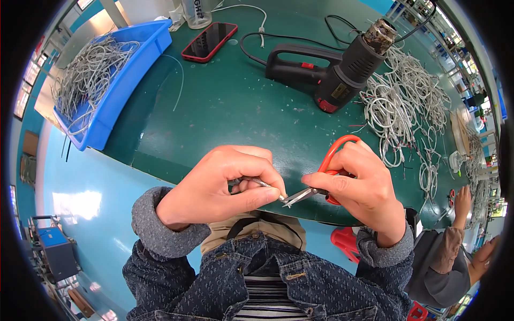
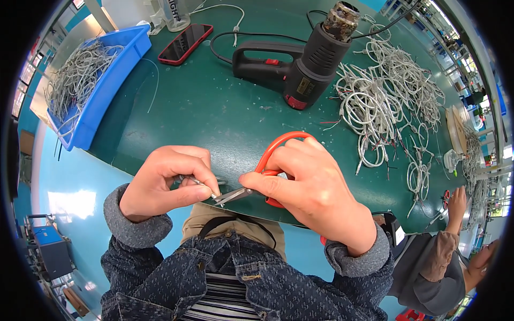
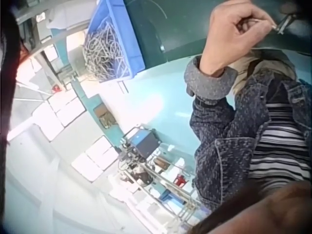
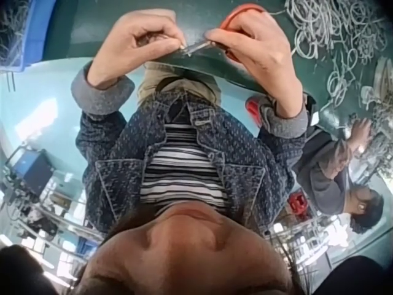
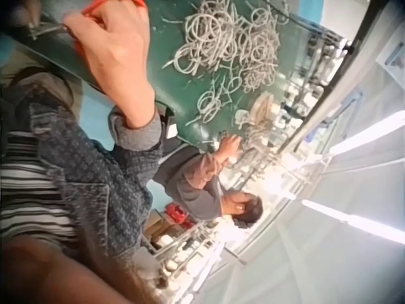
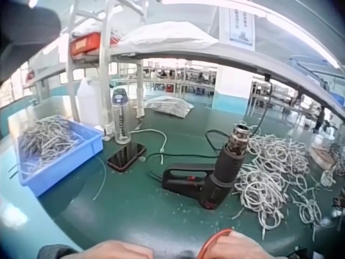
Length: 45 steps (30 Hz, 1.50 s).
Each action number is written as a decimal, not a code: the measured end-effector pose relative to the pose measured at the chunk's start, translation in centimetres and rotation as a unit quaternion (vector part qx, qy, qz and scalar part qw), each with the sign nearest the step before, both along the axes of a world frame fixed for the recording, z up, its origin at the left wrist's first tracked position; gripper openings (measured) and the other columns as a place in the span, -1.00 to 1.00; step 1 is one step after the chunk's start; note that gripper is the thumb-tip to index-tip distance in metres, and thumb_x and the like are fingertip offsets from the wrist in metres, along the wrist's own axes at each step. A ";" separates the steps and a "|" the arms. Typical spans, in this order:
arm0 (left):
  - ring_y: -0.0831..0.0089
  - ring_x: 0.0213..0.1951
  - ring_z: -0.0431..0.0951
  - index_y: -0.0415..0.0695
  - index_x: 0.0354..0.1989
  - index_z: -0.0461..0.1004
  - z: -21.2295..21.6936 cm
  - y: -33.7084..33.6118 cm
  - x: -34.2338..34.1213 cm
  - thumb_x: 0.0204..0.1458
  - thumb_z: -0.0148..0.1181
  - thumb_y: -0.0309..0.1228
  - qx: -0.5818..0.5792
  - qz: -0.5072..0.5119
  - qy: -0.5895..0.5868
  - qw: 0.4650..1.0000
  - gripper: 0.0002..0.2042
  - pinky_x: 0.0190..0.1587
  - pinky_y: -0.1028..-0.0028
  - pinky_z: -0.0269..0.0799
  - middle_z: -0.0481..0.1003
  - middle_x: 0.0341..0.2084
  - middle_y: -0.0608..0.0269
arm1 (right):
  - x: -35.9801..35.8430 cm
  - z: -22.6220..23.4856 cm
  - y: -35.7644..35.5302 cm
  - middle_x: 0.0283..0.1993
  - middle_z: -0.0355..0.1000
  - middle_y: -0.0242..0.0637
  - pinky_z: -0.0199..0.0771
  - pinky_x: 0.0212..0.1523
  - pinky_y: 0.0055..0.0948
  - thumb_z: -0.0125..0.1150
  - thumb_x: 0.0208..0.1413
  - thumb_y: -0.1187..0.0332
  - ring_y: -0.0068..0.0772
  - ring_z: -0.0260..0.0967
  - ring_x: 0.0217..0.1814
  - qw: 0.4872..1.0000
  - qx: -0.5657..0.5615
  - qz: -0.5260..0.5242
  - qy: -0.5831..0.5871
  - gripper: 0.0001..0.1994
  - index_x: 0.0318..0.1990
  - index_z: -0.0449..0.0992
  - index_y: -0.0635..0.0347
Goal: The person slides a plastic sleeve over a wire, twists the wire ends together, and heats the connection over a heat gun. They then trim the excess wire with shears and slide the sleeve back over the joint.
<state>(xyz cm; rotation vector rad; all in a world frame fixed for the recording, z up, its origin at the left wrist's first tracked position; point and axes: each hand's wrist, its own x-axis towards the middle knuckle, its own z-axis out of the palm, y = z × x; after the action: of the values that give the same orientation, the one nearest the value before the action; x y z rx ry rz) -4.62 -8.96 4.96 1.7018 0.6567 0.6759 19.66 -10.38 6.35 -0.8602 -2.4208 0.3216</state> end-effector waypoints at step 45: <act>0.62 -0.53 0.26 -0.25 -0.43 0.51 -0.9 0.8 -0.9 -0.03 0.17 -0.43 -0.050 -0.056 -0.022 0.997 -0.88 -0.48 0.58 0.12 0.34 -0.59 0.36 | -0.7 -1.3 -1.0 -0.63 0.18 -0.45 0.13 -0.65 -0.50 0.17 -0.42 0.41 -0.49 0.17 -0.64 0.989 0.140 0.037 -0.017 -0.61 -0.26 0.56 0.18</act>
<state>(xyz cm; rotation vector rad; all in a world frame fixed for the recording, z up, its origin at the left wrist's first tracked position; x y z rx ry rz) -5.50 -8.12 4.01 1.6131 0.5510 0.5911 18.97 -11.38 5.04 -0.6576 -2.4559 -0.0082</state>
